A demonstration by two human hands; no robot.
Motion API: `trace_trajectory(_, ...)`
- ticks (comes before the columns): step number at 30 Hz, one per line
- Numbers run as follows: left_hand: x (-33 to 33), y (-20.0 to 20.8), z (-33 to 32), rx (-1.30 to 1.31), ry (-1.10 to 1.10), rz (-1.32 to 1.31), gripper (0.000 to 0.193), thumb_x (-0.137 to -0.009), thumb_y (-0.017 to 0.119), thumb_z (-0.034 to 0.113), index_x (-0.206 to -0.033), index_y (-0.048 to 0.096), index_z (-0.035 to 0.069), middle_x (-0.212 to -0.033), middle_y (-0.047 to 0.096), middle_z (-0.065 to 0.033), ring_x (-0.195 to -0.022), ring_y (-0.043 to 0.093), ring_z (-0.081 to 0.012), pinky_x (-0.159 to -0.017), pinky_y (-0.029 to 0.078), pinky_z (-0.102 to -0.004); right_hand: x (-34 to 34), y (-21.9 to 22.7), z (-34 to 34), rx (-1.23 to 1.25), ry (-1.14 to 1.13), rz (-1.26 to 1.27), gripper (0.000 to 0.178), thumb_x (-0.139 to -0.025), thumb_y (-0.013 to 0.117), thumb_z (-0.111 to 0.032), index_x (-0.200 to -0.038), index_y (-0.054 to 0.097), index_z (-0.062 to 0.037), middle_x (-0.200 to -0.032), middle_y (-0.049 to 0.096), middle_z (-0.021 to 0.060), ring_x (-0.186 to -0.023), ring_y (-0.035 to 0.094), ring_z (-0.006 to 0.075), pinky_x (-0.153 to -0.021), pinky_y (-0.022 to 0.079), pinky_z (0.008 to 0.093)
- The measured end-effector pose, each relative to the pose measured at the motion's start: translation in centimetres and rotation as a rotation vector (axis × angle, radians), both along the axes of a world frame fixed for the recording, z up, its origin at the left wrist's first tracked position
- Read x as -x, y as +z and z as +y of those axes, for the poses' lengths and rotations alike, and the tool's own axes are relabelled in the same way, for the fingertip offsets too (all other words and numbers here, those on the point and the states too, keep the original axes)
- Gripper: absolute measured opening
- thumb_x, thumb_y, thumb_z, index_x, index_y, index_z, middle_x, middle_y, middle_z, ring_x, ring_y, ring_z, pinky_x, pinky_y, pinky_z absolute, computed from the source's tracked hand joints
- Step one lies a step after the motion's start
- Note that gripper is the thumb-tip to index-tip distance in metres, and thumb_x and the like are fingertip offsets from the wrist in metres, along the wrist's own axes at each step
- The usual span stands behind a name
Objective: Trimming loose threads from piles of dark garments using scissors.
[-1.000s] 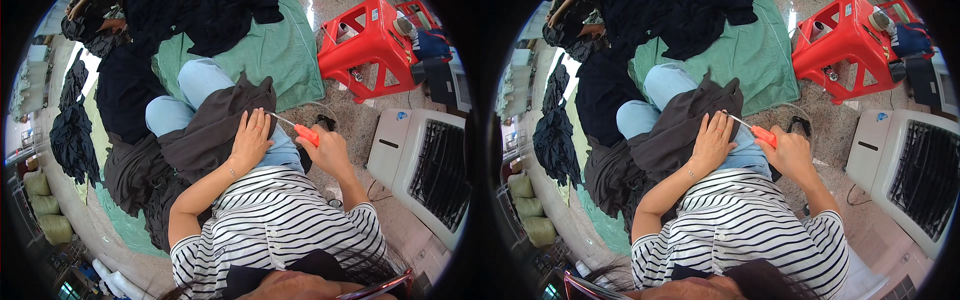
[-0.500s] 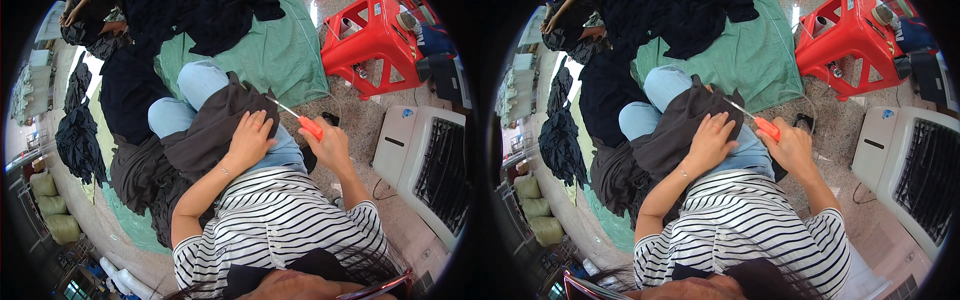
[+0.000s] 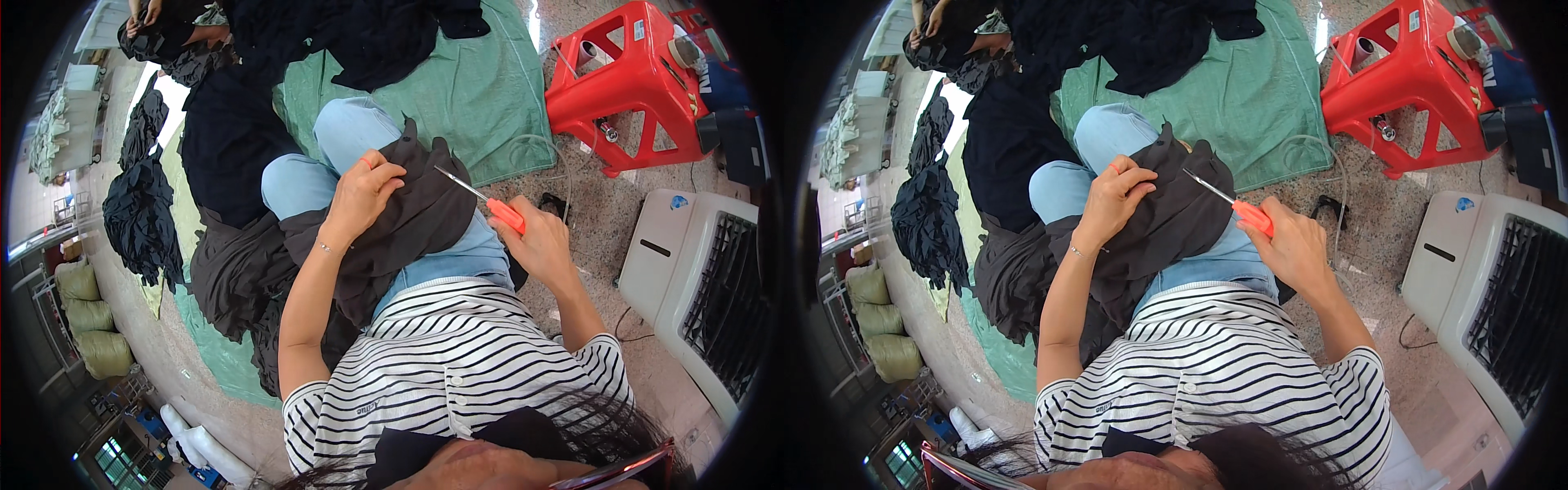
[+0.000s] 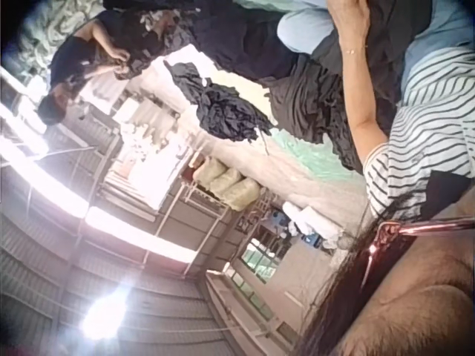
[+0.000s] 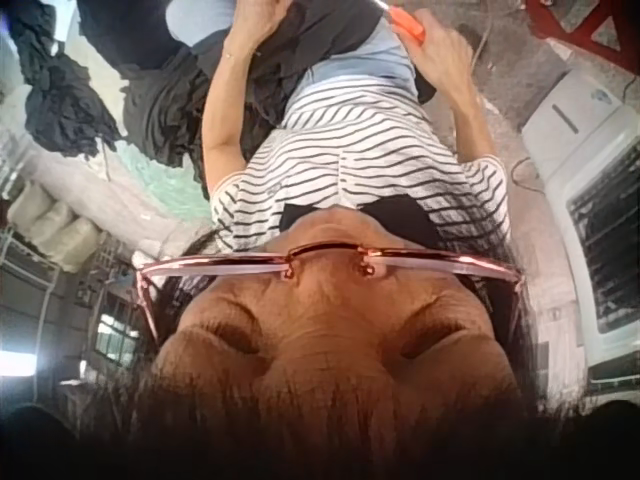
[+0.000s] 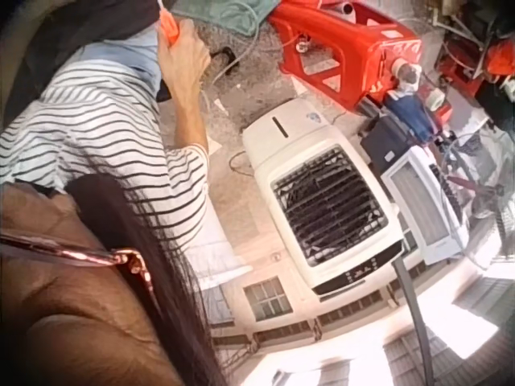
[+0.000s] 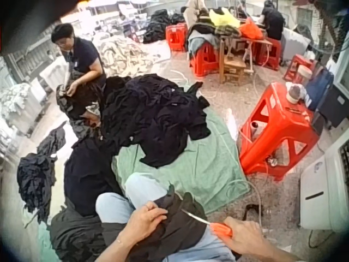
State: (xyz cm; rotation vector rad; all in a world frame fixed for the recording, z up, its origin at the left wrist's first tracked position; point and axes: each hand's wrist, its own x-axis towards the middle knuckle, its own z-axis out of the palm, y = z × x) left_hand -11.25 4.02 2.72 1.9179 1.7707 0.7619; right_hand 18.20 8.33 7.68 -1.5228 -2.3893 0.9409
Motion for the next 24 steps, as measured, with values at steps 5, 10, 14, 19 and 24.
trace_trajectory(5, -0.2, -0.2, 0.0, 0.169, 0.155, -0.186, 0.016, -0.081, 0.071, 0.0, -0.097, 0.069, 0.0, -0.086, 0.062, -0.0084, -0.074, 0.063, -0.0162, -0.065, 0.052, -0.0272, 0.9, 0.4, -0.1, -0.02, 0.061, 0.052, 0.033, -0.087, 0.071, -0.037, -0.09, 0.059, -0.0068, -0.068, 0.062, 0.0178, -0.064, 0.062, 0.0412, -0.056, 0.046, 0.0478)
trace_trajectory(10, 0.3, -0.7, 0.5, 0.207, 0.19, -0.337, 0.017, -0.081, 0.07, 0.0, -0.098, 0.069, -0.001, -0.084, 0.065, -0.0073, -0.074, 0.064, -0.0144, -0.067, 0.054, -0.0265, 1.8, 0.7, 0.2, -0.011, 0.105, 0.066, 0.031, -0.087, 0.071, -0.036, -0.09, 0.06, -0.0067, -0.069, 0.063, 0.0174, -0.064, 0.063, 0.0404, -0.056, 0.046, 0.0468)
trace_trajectory(14, 0.4, -0.7, 0.6, 0.171, 0.199, -0.354, 0.016, -0.08, 0.071, 0.001, -0.096, 0.07, 0.0, -0.081, 0.065, -0.0071, -0.072, 0.065, -0.015, -0.067, 0.054, -0.0267, 2.3, 1.2, 0.5, -0.026, 0.128, 0.03, 0.031, -0.088, 0.07, -0.036, -0.09, 0.059, -0.0066, -0.07, 0.063, 0.017, -0.065, 0.063, 0.0407, -0.056, 0.046, 0.0478)
trace_trajectory(19, -0.1, -1.8, 0.1, 0.143, 0.194, -0.338, 0.015, -0.076, 0.07, 0.003, -0.091, 0.07, 0.001, -0.081, 0.066, -0.0101, -0.073, 0.066, -0.0159, -0.067, 0.054, -0.029, 2.3, 0.8, 0.2, -0.042, 0.142, 0.0, 0.035, -0.087, 0.07, -0.039, -0.085, 0.058, -0.006, -0.065, 0.061, 0.0199, -0.063, 0.061, 0.0435, -0.055, 0.045, 0.0508)
trace_trajectory(24, -1.0, -3.1, 0.2, 0.044, 0.199, -0.28, 0.013, -0.077, 0.066, 0.002, -0.089, 0.068, -0.002, -0.083, 0.066, -0.0155, -0.073, 0.068, -0.0253, -0.069, 0.055, -0.0344, 2.1, 0.4, 0.0, -0.074, 0.158, -0.106, 0.04, -0.087, 0.069, -0.043, -0.083, 0.058, -0.0056, -0.062, 0.062, 0.0208, -0.06, 0.063, 0.0437, -0.052, 0.046, 0.0533)
